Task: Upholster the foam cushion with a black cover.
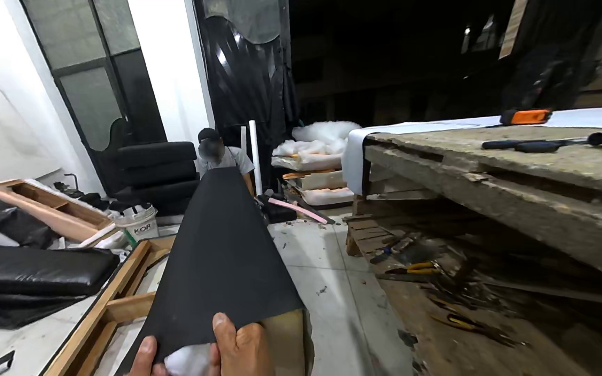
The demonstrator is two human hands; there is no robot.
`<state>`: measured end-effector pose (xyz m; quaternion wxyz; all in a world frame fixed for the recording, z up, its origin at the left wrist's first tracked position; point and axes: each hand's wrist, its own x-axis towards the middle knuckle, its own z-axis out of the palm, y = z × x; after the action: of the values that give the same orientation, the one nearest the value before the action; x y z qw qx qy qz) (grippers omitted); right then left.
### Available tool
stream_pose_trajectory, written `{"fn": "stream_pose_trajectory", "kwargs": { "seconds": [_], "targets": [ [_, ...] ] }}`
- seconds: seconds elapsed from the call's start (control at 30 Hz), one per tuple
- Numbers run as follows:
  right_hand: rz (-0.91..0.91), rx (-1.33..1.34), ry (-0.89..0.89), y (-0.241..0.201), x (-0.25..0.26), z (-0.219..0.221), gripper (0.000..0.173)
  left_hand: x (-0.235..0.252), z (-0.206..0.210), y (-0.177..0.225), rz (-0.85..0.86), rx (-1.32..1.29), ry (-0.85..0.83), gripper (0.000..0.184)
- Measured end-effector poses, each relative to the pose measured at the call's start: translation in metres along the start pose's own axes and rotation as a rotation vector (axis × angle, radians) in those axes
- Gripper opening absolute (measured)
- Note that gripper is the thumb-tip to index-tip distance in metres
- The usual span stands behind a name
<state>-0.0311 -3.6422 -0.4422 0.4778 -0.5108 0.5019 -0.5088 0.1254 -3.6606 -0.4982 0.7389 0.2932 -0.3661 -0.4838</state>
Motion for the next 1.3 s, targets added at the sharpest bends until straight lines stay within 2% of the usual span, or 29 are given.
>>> {"fn": "stream_pose_trajectory", "kwargs": {
  "seconds": [0.1, 0.33, 0.63, 0.97, 1.3],
  "targets": [
    [-0.038, 0.011, -0.024, -0.001, 0.006, -0.002, 0.052, -0.006, 0.002, 0.001, -0.099, 0.05, 0.092, 0.052],
    [-0.143, 0.047, 0.005, -0.002, 0.013, 0.002, 0.045, 0.003, 0.009, 0.001, -0.043, -0.031, 0.07, 0.047],
    [-0.132, 0.043, -0.01, -0.001, 0.013, 0.002, 0.047, 0.002, 0.008, 0.001, -0.052, -0.03, 0.081, 0.047],
    [-0.111, 0.047, -0.033, 0.0, 0.014, -0.001, 0.049, 0.004, 0.002, -0.005, -0.004, -0.032, 0.022, 0.045],
    [-0.066, 0.017, -0.063, 0.0, 0.012, -0.003, 0.053, -0.003, -0.003, 0.001, -0.095, 0.041, 0.044, 0.053]
  ]
}}
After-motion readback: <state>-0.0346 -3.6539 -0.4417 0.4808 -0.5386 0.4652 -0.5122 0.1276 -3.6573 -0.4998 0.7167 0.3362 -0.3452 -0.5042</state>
